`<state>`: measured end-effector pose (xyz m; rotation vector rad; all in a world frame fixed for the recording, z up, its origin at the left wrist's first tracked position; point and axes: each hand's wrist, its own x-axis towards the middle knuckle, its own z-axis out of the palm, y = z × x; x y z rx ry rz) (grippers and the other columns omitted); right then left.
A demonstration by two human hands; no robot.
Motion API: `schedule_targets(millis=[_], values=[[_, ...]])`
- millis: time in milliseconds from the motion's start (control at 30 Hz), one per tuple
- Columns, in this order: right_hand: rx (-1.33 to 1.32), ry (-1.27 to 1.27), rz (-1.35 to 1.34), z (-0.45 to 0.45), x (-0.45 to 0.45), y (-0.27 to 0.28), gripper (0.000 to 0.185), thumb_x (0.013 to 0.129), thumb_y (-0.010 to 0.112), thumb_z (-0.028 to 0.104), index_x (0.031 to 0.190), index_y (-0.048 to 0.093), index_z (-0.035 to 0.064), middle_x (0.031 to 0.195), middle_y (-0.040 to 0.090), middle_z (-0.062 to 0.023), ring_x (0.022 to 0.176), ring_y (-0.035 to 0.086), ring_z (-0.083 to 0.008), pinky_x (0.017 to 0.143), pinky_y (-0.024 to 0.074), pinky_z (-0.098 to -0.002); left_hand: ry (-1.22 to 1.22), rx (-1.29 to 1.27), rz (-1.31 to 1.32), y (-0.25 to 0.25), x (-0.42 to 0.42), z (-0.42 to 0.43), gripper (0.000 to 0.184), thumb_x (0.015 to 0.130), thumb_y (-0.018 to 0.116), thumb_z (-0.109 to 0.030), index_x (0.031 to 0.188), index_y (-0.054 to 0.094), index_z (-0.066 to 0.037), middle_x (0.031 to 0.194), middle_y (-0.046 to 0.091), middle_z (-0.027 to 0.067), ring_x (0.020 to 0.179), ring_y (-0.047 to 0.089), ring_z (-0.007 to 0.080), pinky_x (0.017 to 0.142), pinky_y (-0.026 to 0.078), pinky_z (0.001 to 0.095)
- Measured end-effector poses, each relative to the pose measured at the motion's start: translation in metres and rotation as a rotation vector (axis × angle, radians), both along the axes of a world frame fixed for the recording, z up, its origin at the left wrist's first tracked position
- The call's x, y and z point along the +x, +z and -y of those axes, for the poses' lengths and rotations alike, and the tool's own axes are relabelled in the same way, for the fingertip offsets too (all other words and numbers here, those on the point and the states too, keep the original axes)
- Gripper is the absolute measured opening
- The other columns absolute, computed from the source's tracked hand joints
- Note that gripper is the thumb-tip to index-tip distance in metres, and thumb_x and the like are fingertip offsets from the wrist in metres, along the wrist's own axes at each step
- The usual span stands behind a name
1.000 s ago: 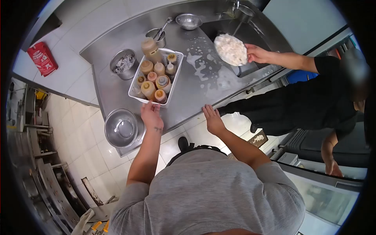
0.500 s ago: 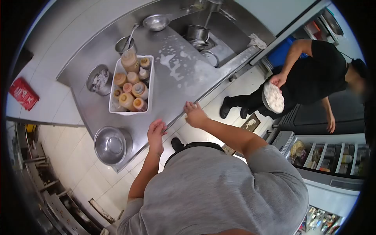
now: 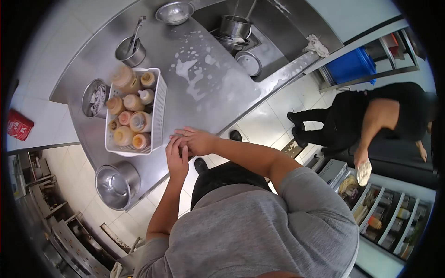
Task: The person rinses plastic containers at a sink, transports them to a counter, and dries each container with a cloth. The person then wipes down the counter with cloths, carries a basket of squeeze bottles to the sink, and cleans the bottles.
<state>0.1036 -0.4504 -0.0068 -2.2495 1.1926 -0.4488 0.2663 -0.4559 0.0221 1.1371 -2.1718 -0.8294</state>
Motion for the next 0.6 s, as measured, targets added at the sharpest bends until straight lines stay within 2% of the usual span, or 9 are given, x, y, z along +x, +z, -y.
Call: schedule_targets(millis=[200,267,300,333,367,467,500,533,600], values=[[-0.062,-0.089,0.073,0.03,-0.094,0.002,0.065,0.081,0.061,0.033,0.138,0.035,0.0128,0.146,0.027,-0.0101,0.137,0.021,-0.0259,0.112,0.0133,-0.0429,0.121,-0.027,0.352,-0.008,-0.059,-0.001,0.079,0.08,0.063,-0.03,0.14,0.023,0.002,0.145,0.02,0.024,0.135,0.016,0.0398,0.108,0.013,0.0513],[0.044,-0.192,0.343,0.049,-0.163,-0.034,0.063,0.081,0.061,0.032,0.137,0.037,0.0154,0.148,0.024,-0.009,0.138,0.017,-0.0269,0.11,0.0064,-0.0525,0.17,0.046,0.611,-0.009,-0.086,0.003,0.097,0.074,0.067,-0.043,0.141,0.015,0.003,0.147,0.01,0.0265,0.137,0.005,0.0407,0.108,0.004,0.0549],[0.031,-0.256,0.226,0.064,-0.205,-0.053,0.065,0.081,0.061,0.032,0.139,0.035,0.0177,0.149,0.02,-0.0081,0.139,0.012,-0.0273,0.11,0.004,-0.0526,0.212,0.036,0.69,-0.008,-0.102,0.007,0.098,0.073,0.066,-0.047,0.141,0.015,0.003,0.146,0.01,0.0274,0.137,0.005,0.0408,0.108,0.004,0.055],[-0.275,-0.323,-0.146,0.071,-0.264,0.009,0.062,0.08,0.063,0.027,0.136,0.039,0.0178,0.146,0.029,-0.0099,0.135,0.024,-0.028,0.11,0.0153,-0.0499,0.251,0.024,0.767,-0.009,-0.117,0.013,0.1,0.073,0.065,-0.05,0.14,0.015,0.004,0.146,0.01,0.0282,0.137,0.005,0.0409,0.108,0.003,0.0551],[-0.121,-0.361,0.214,0.091,-0.324,-0.037,0.052,0.082,0.059,0.03,0.13,0.045,0.0137,0.137,0.039,-0.0128,0.125,0.037,-0.0275,0.102,0.0276,-0.0449,0.284,-0.024,0.725,-0.016,-0.132,0.027,0.104,0.07,0.065,-0.055,0.14,0.016,0.004,0.146,0.011,0.0294,0.137,0.006,0.0406,0.108,0.003,0.056],[0.152,-0.673,-0.707,0.097,-0.504,-0.102,0.057,0.084,0.053,0.046,0.126,0.049,0.0066,0.137,0.042,-0.0148,0.125,0.04,-0.028,0.099,0.0353,-0.0439,0.373,-0.127,0.641,-0.032,-0.194,0.101,0.101,0.072,0.061,-0.059,0.14,0.02,0.005,0.146,0.013,0.0287,0.137,0.006,0.0392,0.108,0.005,0.0551],[0.269,-0.754,-0.769,0.086,-0.54,-0.078,0.059,0.085,0.051,0.048,0.127,0.048,0.0071,0.14,0.037,-0.0139,0.129,0.035,-0.0292,0.101,0.0328,-0.0454,0.448,-0.172,0.653,-0.039,-0.217,0.134,0.1,0.073,0.058,-0.061,0.14,0.021,0.005,0.146,0.013,0.0277,0.138,0.007,0.0382,0.108,0.006,0.0549],[0.258,-0.981,-0.673,0.072,-0.565,-0.07,0.057,0.083,0.054,0.045,0.125,0.05,0.0071,0.135,0.043,-0.0154,0.126,0.038,-0.0316,0.101,0.0337,-0.0456,0.496,-0.171,0.67,-0.041,-0.244,0.163,0.096,0.076,0.053,-0.062,0.14,0.023,0.003,0.147,0.014,0.0247,0.138,0.007,0.0368,0.109,0.006,0.054],[0.148,-1.019,-0.581,0.042,-0.598,-0.049,0.051,0.081,0.056,0.04,0.118,0.055,0.0059,0.123,0.053,-0.0176,0.115,0.047,-0.0347,0.095,0.0384,-0.0459,0.456,-0.167,0.661,-0.046,-0.314,0.198,0.089,0.079,0.046,-0.064,0.14,0.027,-0.002,0.148,0.016,0.0187,0.139,0.008,0.0341,0.11,0.005,0.0526]])
